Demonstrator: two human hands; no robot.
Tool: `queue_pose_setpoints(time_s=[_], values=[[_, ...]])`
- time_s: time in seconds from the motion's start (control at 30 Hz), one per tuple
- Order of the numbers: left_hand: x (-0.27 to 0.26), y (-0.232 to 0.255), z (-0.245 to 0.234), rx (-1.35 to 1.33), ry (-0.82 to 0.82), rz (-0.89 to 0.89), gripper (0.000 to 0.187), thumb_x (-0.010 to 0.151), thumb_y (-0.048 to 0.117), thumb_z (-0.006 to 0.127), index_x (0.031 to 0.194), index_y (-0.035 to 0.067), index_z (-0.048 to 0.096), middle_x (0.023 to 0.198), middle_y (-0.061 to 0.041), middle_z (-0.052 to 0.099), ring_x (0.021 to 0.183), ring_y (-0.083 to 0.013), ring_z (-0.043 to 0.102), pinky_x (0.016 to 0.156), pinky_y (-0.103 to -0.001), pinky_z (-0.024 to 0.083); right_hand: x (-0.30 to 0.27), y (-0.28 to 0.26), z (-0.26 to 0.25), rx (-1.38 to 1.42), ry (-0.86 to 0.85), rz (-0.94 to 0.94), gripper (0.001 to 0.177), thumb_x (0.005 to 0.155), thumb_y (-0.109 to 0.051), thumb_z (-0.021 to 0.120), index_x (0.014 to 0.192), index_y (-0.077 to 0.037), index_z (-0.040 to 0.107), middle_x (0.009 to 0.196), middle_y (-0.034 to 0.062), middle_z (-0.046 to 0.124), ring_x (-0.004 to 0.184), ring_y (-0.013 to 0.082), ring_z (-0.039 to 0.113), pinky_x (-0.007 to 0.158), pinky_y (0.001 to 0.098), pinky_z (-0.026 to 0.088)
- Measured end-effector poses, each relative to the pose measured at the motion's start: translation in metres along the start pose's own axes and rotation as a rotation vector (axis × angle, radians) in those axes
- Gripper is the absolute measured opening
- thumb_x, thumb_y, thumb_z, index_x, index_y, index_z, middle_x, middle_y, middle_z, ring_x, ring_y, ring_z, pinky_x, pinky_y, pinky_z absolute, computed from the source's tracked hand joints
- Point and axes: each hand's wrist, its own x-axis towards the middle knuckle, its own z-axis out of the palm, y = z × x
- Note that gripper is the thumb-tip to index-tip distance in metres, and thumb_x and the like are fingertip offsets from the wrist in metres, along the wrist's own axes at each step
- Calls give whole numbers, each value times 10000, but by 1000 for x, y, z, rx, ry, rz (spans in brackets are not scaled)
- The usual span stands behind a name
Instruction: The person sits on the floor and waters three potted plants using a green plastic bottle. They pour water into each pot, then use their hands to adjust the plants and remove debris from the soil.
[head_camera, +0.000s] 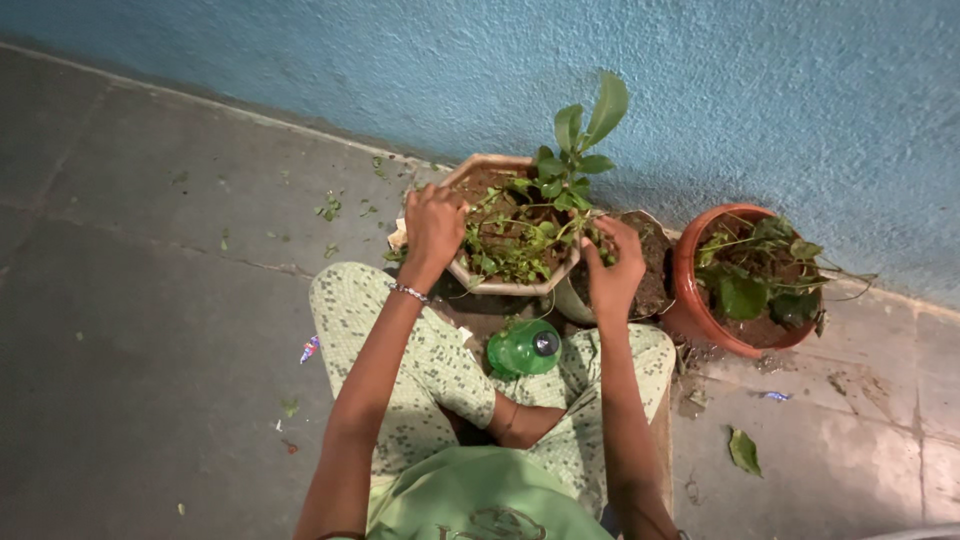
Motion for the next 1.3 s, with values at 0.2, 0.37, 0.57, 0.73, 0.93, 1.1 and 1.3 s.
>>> queue_pose_setpoints(time_s=[0.2, 0.37, 0.57, 0.73, 0.93, 1.1, 1.3], values=[[-3, 2, -1, -37, 28, 2, 122, 879, 189, 771, 936, 81, 785, 1075, -101, 743, 1082, -267, 626, 942, -451, 424, -3, 7, 2, -17, 4, 11, 319, 873, -12, 795, 1181, -47, 718, 1288, 122, 675, 1157, 259, 671, 920, 359, 555], [-5, -9, -5, -53, 11, -37, 87, 836, 168, 782, 903, 112, 790, 1042, -73, 735, 1068, -271, 610, 961, -453, 421, -6, 11, 7, 20, 7, 14, 328, 861, -5, 792, 1178, -29, 709, 1287, 127, 674, 1145, 255, 675, 933, 350, 555], [-9, -14, -8, -71, 20, -22, 71, 843, 134, 766, 902, 97, 780, 1015, -71, 727, 1050, -270, 608, 926, -445, 419, -10, 10, 12, 40, -1, 43, 333, 855, 22, 786, 1175, -10, 702, 1293, 138, 665, 1157, 251, 665, 932, 336, 551], [-9, -10, -8, -56, 52, -3, 71, 802, 135, 765, 846, 79, 767, 988, -73, 735, 1019, -260, 617, 920, -456, 399, -10, 7, 8, 32, 6, 44, 315, 864, 24, 775, 1170, -10, 708, 1286, 138, 669, 1134, 247, 678, 943, 327, 560], [-14, -15, -2, -72, 96, -29, 48, 832, 172, 789, 864, 139, 775, 958, -52, 733, 1019, -252, 620, 944, -447, 398, -38, 25, -10, 198, 57, 287, 259, 949, -59, 750, 1206, -59, 725, 1128, 81, 739, 993, 158, 702, 878, 305, 588], [-12, -19, -4, -86, 130, -46, 62, 773, 178, 821, 779, 165, 761, 927, -45, 731, 998, -272, 623, 893, -453, 388, -121, 29, -20, 280, 158, 465, 199, 986, -36, 704, 1181, -65, 728, 1100, 84, 742, 971, 147, 674, 866, 265, 547], [-13, -19, -1, -118, 142, -22, 77, 774, 166, 818, 773, 154, 742, 913, -37, 725, 992, -254, 639, 929, -441, 394, -193, 27, -14, 406, -59, 343, 633, 730, 82, 756, 1329, -26, 581, 1375, 122, 570, 1278, 206, 581, 1107, 348, 485]])
